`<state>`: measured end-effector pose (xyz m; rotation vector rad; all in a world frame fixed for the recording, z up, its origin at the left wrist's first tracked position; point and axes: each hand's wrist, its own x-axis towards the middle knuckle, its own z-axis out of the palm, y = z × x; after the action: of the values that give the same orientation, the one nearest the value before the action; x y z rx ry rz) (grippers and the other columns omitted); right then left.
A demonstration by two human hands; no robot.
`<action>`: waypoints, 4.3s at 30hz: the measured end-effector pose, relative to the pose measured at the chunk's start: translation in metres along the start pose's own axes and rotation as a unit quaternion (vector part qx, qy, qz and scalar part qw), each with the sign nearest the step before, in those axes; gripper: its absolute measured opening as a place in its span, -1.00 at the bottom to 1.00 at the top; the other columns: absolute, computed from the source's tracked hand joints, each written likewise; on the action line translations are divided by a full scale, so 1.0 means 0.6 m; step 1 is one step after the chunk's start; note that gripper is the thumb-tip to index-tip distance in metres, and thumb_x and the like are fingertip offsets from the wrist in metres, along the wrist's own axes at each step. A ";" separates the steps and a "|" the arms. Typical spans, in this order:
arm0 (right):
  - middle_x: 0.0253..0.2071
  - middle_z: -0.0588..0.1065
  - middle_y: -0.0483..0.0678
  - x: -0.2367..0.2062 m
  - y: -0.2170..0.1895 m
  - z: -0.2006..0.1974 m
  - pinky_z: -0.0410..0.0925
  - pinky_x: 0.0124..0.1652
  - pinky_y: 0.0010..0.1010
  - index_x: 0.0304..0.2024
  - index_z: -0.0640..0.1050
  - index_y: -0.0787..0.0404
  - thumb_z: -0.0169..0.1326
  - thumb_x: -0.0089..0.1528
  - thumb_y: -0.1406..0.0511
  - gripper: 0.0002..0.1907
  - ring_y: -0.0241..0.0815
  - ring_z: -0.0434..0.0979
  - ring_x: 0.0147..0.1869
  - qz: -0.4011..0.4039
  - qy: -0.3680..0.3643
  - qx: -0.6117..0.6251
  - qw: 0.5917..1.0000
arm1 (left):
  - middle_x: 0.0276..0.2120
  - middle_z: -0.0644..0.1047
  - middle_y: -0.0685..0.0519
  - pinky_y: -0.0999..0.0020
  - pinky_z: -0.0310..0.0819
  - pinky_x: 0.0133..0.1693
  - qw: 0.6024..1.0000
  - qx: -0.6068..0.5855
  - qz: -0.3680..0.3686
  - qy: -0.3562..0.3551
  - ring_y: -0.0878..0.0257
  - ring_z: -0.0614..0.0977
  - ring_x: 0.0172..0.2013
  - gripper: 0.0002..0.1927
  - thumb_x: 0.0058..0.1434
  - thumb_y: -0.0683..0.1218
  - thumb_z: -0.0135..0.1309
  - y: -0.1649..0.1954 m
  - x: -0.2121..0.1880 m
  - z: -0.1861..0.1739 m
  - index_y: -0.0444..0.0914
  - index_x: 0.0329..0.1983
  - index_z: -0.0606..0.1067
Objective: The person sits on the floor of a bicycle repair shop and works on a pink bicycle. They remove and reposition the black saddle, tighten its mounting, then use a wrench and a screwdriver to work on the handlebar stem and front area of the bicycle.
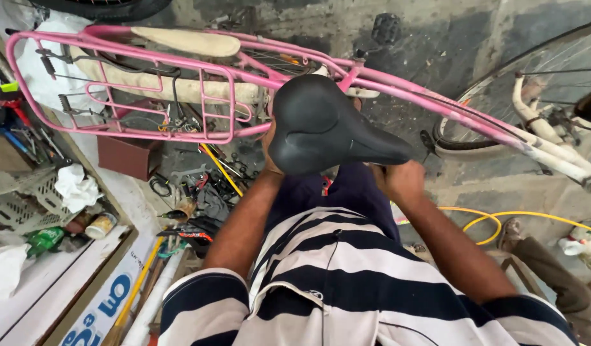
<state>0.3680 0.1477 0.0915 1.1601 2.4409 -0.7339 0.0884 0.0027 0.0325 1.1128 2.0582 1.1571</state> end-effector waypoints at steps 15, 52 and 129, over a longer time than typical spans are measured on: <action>0.16 0.46 0.21 0.155 0.002 0.144 0.29 0.20 0.00 0.18 0.48 0.25 0.07 0.32 0.26 -0.61 0.27 0.44 0.24 -0.219 0.026 0.228 0.948 | 0.23 0.48 -0.14 0.15 0.57 0.06 1.000 -0.003 0.012 0.011 -0.10 0.62 0.12 -0.42 0.24 -0.11 0.19 0.010 0.012 -0.017 -0.26 0.34 0.38; 0.35 0.41 0.22 0.131 -0.062 0.032 0.25 0.37 -0.03 0.36 0.38 0.18 0.05 0.33 0.22 -0.46 0.20 0.38 0.45 -0.258 -0.030 0.249 0.933 | 0.24 0.47 -0.08 0.16 0.53 0.16 0.999 -0.031 -0.009 -0.022 -0.07 0.58 0.18 -0.35 0.23 -0.12 0.19 -0.007 0.009 -0.033 -0.22 0.40 0.31; -0.21 0.56 0.29 0.327 -0.001 -0.115 0.33 -0.02 0.02 -0.15 0.59 0.26 -0.23 0.45 -0.05 -0.43 0.33 0.54 -0.03 -0.197 -0.252 0.091 0.943 | 0.42 0.14 -0.18 -0.21 0.25 0.26 0.946 0.264 -0.173 0.071 -0.28 0.36 0.29 0.32 -0.13 0.60 0.25 0.288 0.102 -0.088 -0.13 0.54 0.05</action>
<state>0.2422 0.3081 0.0489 0.4430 2.2009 -1.2236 0.0859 0.0825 0.2055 0.8482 2.6350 0.5369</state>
